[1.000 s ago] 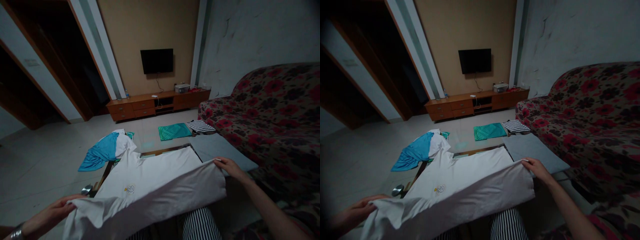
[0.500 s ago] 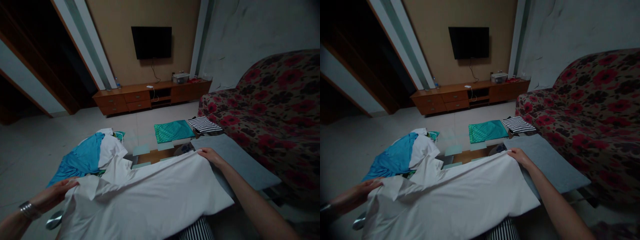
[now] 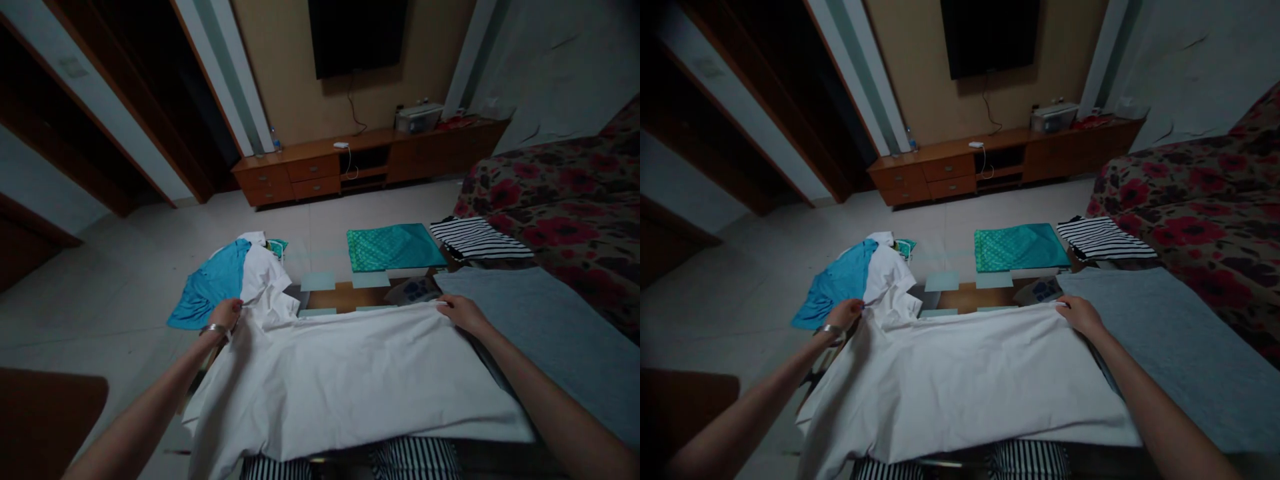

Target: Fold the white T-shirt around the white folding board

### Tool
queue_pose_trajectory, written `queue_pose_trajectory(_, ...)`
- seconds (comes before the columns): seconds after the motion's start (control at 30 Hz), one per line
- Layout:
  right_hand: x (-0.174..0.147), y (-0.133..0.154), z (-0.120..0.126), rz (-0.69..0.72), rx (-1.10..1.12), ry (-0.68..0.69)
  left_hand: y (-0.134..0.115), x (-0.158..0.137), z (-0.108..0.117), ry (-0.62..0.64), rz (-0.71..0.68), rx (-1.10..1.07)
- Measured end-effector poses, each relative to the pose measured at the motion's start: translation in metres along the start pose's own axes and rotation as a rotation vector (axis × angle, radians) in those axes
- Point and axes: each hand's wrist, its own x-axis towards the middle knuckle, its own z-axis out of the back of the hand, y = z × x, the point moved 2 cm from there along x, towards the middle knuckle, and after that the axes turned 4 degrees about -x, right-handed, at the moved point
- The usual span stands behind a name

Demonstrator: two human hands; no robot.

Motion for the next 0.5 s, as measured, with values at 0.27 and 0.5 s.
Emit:
queue_pose_trajectory(0.27, -0.01, 0.002, -0.007, -0.006, -0.03, -0.036, -0.048, -0.014, -0.086, 0.084, -0.543, 0.376)
queue_pose_trajectory(0.5, -0.007, 0.003, -0.007, -0.017, -0.107, -0.002, -0.06, -0.014, -0.11, 0.104, -0.485, 0.496)
